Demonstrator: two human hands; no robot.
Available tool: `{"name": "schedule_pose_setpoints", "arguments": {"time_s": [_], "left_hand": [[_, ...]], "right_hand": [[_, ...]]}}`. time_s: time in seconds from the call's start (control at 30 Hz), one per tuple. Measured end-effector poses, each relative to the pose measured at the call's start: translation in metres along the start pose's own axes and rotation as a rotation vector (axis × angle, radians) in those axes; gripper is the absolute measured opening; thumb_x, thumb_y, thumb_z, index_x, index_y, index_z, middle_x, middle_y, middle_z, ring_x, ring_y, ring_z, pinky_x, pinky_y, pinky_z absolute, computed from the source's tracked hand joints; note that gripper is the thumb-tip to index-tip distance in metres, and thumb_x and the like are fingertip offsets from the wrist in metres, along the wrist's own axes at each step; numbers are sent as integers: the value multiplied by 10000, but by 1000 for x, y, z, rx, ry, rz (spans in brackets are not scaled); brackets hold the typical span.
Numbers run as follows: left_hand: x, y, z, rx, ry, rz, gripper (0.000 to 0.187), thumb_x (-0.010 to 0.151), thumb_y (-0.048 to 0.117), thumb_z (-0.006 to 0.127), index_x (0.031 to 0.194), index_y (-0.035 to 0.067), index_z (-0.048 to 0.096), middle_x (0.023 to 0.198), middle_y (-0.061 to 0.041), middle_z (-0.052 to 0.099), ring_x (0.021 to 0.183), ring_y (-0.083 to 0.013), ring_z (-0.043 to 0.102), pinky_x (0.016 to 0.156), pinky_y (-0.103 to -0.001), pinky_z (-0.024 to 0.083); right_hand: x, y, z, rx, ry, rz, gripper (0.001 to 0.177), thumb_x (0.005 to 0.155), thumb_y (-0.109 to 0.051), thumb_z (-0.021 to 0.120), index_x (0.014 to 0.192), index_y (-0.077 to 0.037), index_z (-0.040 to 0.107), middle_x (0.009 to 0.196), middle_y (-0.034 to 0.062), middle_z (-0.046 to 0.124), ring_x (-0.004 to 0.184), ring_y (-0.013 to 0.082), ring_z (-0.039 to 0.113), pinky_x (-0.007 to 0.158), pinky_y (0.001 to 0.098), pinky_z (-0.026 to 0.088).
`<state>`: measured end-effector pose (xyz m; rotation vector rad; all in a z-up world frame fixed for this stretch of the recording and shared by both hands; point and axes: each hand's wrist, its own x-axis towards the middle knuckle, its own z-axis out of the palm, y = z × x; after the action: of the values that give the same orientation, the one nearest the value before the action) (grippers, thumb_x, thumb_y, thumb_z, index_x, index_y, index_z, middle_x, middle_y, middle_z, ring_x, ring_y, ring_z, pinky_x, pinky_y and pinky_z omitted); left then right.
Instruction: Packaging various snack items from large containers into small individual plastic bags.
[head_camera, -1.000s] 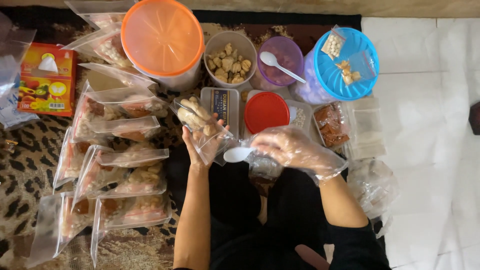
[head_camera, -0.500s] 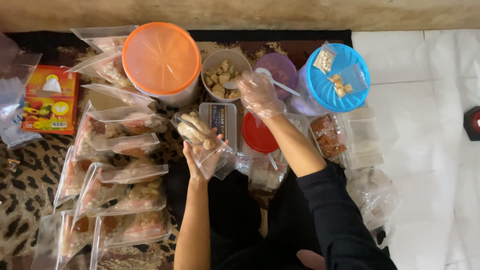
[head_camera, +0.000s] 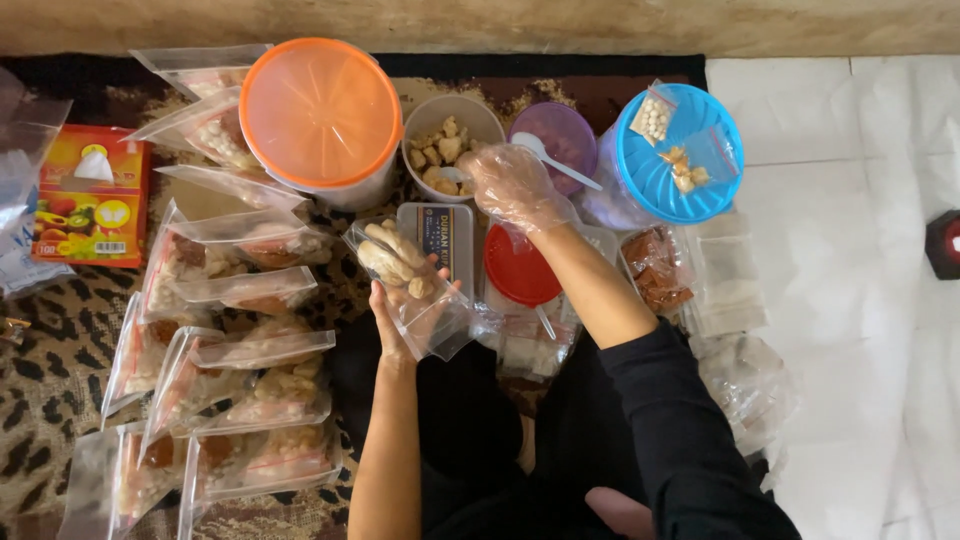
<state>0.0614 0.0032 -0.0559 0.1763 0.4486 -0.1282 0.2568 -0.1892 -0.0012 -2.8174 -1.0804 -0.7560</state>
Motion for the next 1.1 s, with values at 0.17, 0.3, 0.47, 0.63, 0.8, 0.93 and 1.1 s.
{"name": "schedule_pose_setpoints", "arguments": {"time_s": [0.17, 0.3, 0.47, 0.63, 0.8, 0.93, 1.1], "left_hand": [[-1, 0, 3, 26, -67, 19, 840, 861, 637, 599, 1481, 90, 452, 1429, -252, 550, 1139, -469, 639, 1052, -741, 434], [-1, 2, 7, 19, -58, 16, 847, 856, 637, 606, 1475, 79, 452, 1425, -243, 555, 1134, -462, 641, 1057, -738, 436], [-2, 2, 7, 22, -22, -6, 868, 830, 646, 639, 1477, 97, 458, 1427, -220, 558, 1133, -445, 640, 1073, -721, 440], [-3, 3, 8, 8, -13, -20, 870, 821, 624, 664, 1482, 98, 455, 1445, -220, 544, 1142, -446, 635, 1085, -722, 432], [-2, 3, 6, 1, -12, -25, 848, 821, 614, 669, 1477, 114, 467, 1453, -221, 540, 1153, -447, 632, 1098, -720, 419], [-3, 3, 4, -6, -54, 14, 804, 869, 616, 624, 1456, 85, 477, 1430, -238, 551, 1138, -465, 639, 1076, -733, 428], [-2, 2, 4, -23, -31, 16, 783, 871, 602, 636, 1447, 89, 497, 1419, -261, 561, 1119, -486, 650, 1067, -747, 428]], "right_hand": [[20, -13, -32, 383, -355, 173, 130, 929, -106, 620, 845, -84, 716, 831, 139, 720, 841, 446, 680, 773, 490, 547], [33, -3, -54, 463, -434, 264, 109, 924, -225, 654, 898, -192, 754, 856, 53, 744, 895, 335, 723, 798, 418, 574], [30, 6, -77, 688, -511, 449, 148, 946, -299, 648, 1010, -220, 756, 956, 61, 763, 966, 336, 720, 867, 433, 571], [18, 3, -88, 782, -432, 486, 169, 959, -300, 676, 1042, -179, 761, 942, 85, 761, 950, 340, 722, 830, 427, 573], [3, -2, -110, 682, -408, 508, 142, 937, -365, 704, 1025, -269, 761, 923, -23, 762, 942, 212, 735, 806, 330, 579], [-17, -10, -152, 703, -215, 238, 119, 966, -232, 697, 1026, -138, 738, 952, 89, 765, 916, 291, 733, 797, 394, 587], [-46, -25, -206, 687, -323, 185, 116, 961, -268, 689, 977, -166, 743, 921, 46, 765, 873, 244, 732, 764, 369, 594]]}}
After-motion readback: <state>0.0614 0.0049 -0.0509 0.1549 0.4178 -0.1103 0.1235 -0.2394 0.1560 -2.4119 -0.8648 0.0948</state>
